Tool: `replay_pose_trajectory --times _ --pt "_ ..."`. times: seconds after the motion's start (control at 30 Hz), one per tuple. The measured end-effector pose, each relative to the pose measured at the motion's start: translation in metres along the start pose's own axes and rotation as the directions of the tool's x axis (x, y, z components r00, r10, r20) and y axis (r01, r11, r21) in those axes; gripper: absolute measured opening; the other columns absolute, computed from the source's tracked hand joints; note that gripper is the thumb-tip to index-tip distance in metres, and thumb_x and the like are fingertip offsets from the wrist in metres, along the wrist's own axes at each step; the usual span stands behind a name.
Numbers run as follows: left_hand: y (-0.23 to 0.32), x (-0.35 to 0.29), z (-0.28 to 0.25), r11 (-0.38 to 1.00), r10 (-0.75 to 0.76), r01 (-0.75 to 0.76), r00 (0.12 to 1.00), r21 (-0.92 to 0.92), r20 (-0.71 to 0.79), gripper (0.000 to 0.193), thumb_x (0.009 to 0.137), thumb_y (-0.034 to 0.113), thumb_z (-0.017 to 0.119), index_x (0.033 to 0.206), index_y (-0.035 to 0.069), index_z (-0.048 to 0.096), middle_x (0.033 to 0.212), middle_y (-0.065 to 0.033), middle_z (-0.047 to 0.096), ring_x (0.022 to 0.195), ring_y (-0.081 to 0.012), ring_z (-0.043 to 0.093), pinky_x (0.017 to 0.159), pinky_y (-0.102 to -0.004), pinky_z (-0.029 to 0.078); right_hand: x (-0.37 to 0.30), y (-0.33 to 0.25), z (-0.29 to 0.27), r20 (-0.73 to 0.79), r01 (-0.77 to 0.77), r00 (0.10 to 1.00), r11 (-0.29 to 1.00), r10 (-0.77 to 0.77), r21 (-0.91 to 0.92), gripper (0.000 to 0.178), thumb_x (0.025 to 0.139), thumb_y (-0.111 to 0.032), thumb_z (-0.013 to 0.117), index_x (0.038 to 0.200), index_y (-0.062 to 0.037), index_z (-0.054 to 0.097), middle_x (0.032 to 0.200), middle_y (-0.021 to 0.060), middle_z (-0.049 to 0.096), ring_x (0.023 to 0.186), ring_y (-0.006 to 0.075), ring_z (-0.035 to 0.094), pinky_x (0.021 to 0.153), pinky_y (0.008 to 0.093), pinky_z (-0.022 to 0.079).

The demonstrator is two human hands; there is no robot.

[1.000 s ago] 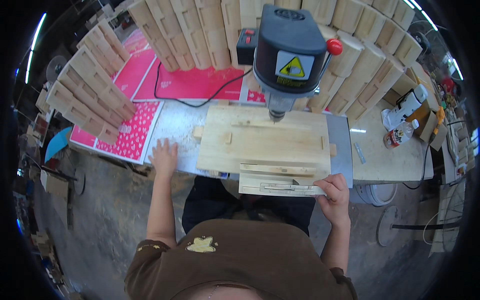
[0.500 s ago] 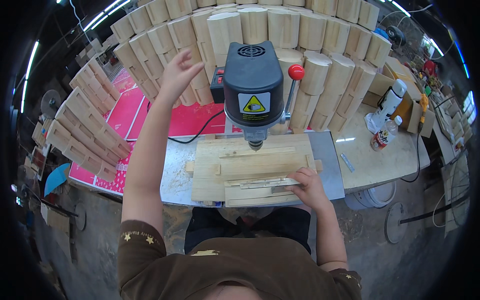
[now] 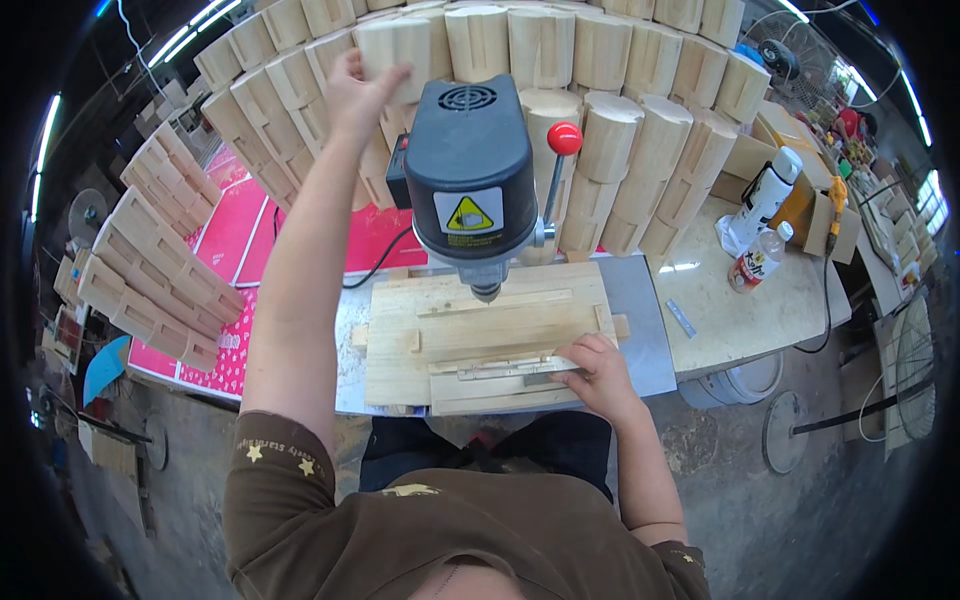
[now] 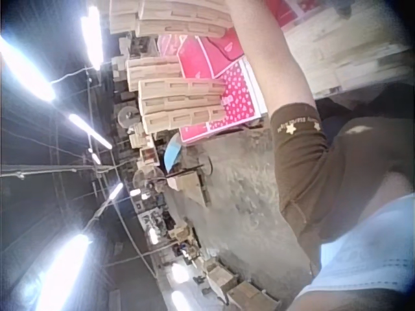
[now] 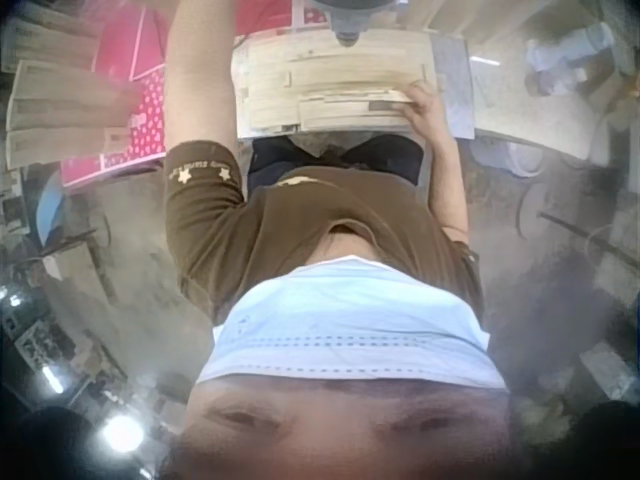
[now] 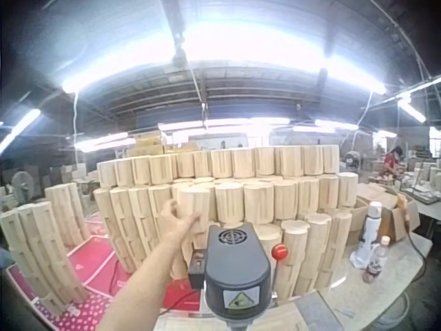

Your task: Using a drill press to bore holes into wooden blocks.

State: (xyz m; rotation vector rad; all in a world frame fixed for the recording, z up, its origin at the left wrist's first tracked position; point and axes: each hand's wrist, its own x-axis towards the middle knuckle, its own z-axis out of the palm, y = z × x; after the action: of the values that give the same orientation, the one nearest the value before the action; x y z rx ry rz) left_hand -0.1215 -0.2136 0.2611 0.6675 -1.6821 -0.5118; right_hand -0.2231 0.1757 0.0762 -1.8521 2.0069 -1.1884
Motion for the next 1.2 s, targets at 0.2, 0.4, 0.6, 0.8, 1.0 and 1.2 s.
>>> replay_pose_trajectory --times 0.2,0.4,0.6,0.8,1.0,1.2 --pt "0.016 -0.044 -0.126 0.966 -0.016 -0.007 0.996 -0.257 -0.084 0.054 0.071 0.023 0.079 0.113 -0.003 0.058 0.091 -0.0087 0.067 0.082 -0.0138 0.063 0.073 -0.026 0.051 -0.005 -0.004 0.003 0.005 -0.012 1.0 1.0 0.012 0.027 0.033 0.061 -0.007 0.077 0.091 -0.0039 0.065 0.082 0.0091 0.06 0.081 0.0272 0.056 0.071 0.0356 0.045" --pt "0.023 -0.164 -0.19 0.883 -0.305 0.44 0.8 -0.161 0.517 0.039 0.072 0.011 0.077 0.106 -0.003 0.065 0.097 -0.0084 0.067 0.087 -0.0123 0.061 0.077 -0.025 0.049 0.0 0.005 0.002 0.052 -0.025 0.998 1.0 0.026 -0.007 0.032 0.064 -0.005 0.074 0.095 -0.0025 0.064 0.086 0.0101 0.061 0.085 0.0283 0.057 0.076 0.0354 0.044" --pt "-0.003 -0.243 -0.172 0.758 -0.497 0.635 0.416 0.148 0.762 0.045 0.068 0.013 0.081 0.105 -0.005 0.065 0.095 -0.012 0.067 0.087 -0.0139 0.061 0.08 -0.0262 0.048 0.023 0.01 0.007 0.11 0.064 0.992 0.997 -0.067 0.032 0.028 0.066 -0.004 0.074 0.093 -0.0033 0.065 0.084 0.0097 0.061 0.084 0.0275 0.057 0.077 0.0351 0.044" --pt "-0.02 -0.261 -0.144 0.695 -0.467 0.701 0.271 0.159 0.842 0.043 0.07 0.013 0.078 0.107 -0.004 0.065 0.095 -0.013 0.068 0.084 -0.0143 0.063 0.079 -0.025 0.048 0.026 0.012 0.008 0.133 0.007 0.991 0.997 -0.017 0.073 0.028 0.067 -0.005 0.074 0.093 -0.0035 0.066 0.085 0.0077 0.062 0.086 0.0243 0.058 0.078 0.0327 0.045" --pt "-0.025 -0.268 -0.124 0.649 -0.448 0.756 0.293 0.082 0.845 0.04 0.073 0.015 0.076 0.107 -0.003 0.065 0.093 -0.011 0.069 0.083 -0.0131 0.064 0.079 -0.0248 0.048 0.022 0.011 0.004 0.127 -0.041 0.991 0.997 0.033 0.064 0.027 0.069 -0.004 0.073 0.094 -0.0031 0.065 0.088 0.0065 0.062 0.088 0.0229 0.057 0.079 0.0312 0.044" --pt "-0.006 -0.295 -0.072 0.619 -0.512 0.784 0.436 -0.034 0.74 0.033 0.083 0.025 0.067 0.102 -0.003 0.066 0.091 -0.0112 0.068 0.082 -0.0133 0.06 0.081 -0.0279 0.046 0.026 0.007 0.015 0.139 0.055 0.989 0.998 -0.057 0.018 0.028 0.068 -0.006 0.073 0.095 -0.0037 0.064 0.088 0.0077 0.06 0.087 0.0254 0.056 0.079 0.0333 0.044"
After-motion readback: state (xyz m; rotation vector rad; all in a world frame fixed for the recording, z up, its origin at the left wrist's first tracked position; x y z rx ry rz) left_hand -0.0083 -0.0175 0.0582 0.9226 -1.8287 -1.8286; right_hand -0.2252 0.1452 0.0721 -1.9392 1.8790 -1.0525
